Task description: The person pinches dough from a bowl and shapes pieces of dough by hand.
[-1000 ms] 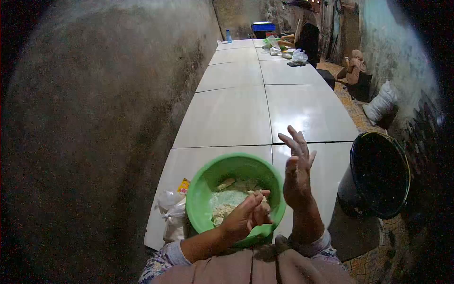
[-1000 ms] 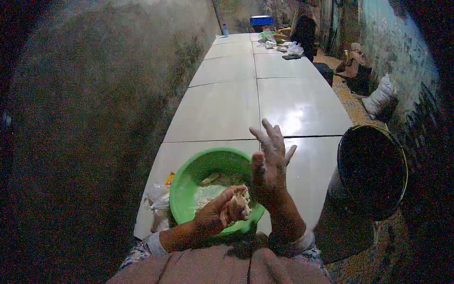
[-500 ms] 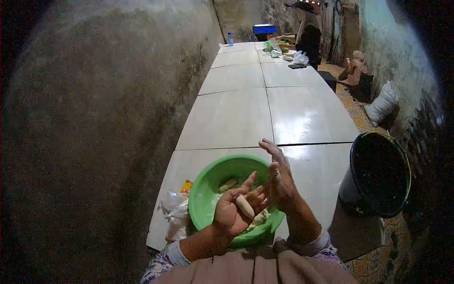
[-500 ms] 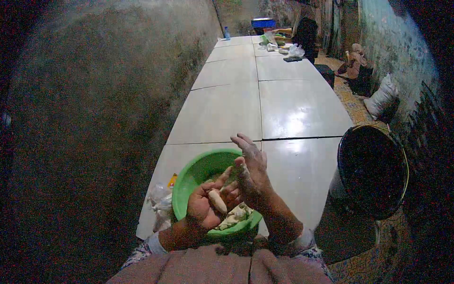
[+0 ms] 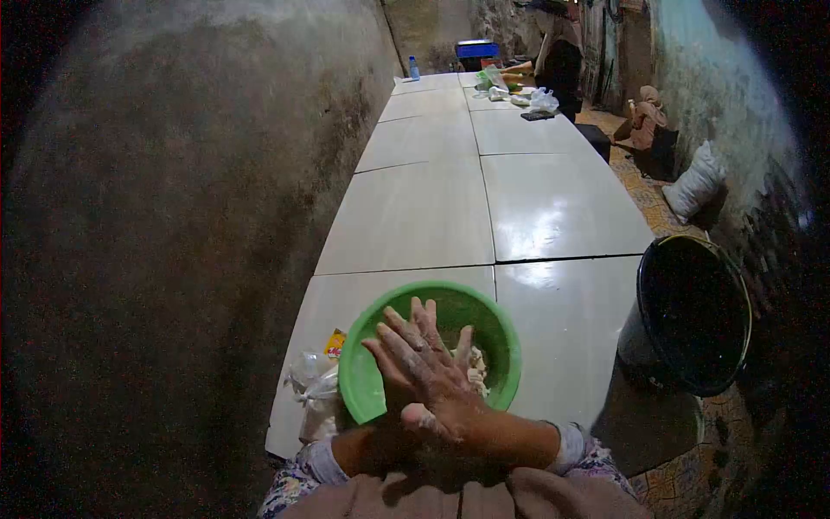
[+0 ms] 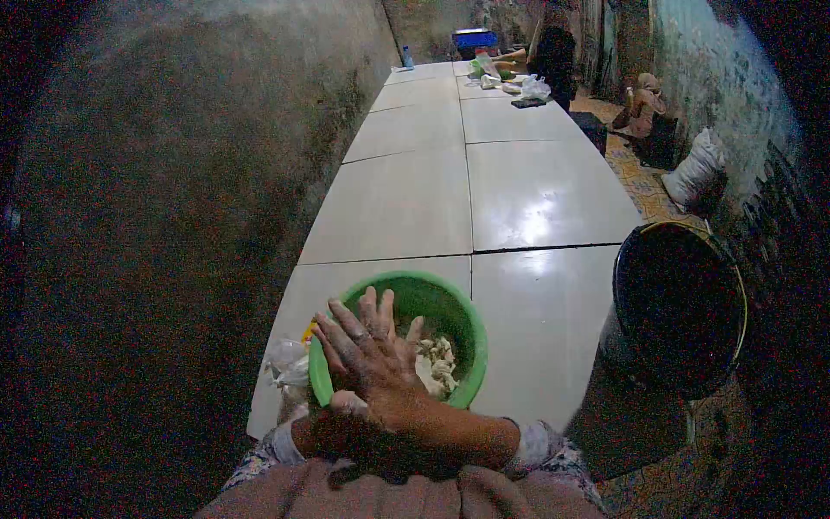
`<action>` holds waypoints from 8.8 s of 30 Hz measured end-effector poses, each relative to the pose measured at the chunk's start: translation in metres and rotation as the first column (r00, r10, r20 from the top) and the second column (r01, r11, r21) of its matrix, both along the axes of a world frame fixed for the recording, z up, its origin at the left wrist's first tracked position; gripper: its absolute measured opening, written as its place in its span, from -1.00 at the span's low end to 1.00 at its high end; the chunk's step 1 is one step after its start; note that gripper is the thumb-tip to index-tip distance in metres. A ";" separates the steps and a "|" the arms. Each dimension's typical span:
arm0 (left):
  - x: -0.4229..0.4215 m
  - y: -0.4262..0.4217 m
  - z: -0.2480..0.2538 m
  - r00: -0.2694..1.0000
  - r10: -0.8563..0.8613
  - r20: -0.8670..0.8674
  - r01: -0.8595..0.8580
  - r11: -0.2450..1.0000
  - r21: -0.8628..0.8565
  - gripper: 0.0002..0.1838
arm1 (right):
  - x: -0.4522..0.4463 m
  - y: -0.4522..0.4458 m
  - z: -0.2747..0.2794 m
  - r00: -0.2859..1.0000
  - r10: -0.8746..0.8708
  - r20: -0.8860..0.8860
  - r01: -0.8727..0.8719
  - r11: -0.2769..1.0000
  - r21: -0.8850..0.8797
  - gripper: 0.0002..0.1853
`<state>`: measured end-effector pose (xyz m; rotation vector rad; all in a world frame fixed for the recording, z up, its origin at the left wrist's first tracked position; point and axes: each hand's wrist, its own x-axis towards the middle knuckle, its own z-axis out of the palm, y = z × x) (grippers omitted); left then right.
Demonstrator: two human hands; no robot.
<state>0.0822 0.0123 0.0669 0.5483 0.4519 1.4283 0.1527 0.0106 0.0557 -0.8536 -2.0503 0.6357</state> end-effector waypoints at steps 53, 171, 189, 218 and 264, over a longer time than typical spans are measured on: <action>-0.039 0.028 -0.027 0.818 -0.443 0.367 0.408 0.896 0.174 -0.22 | 0.039 0.011 0.020 0.988 -0.117 0.102 0.115 0.993 0.023 -0.68; -0.099 0.007 -0.101 0.937 -0.031 -0.349 -0.046 0.976 -0.211 -0.74 | 0.029 0.022 -0.013 0.894 0.086 0.440 -0.122 0.991 0.053 -0.86; -0.116 -0.001 -0.064 0.865 -0.273 -0.422 0.139 0.937 -0.321 -0.76 | 0.043 0.009 0.017 0.816 0.053 0.575 -0.033 0.998 -0.045 -0.44; -0.094 -0.007 -0.044 0.930 -0.236 -0.282 0.142 0.938 -0.318 -0.76 | 0.065 0.012 0.030 0.882 0.066 0.466 0.007 0.988 -0.153 -0.77; -0.122 -0.026 -0.102 0.294 0.145 -0.945 0.204 0.956 0.210 -0.70 | 0.008 -0.007 -0.083 0.885 -0.123 0.449 0.108 0.992 0.058 -0.81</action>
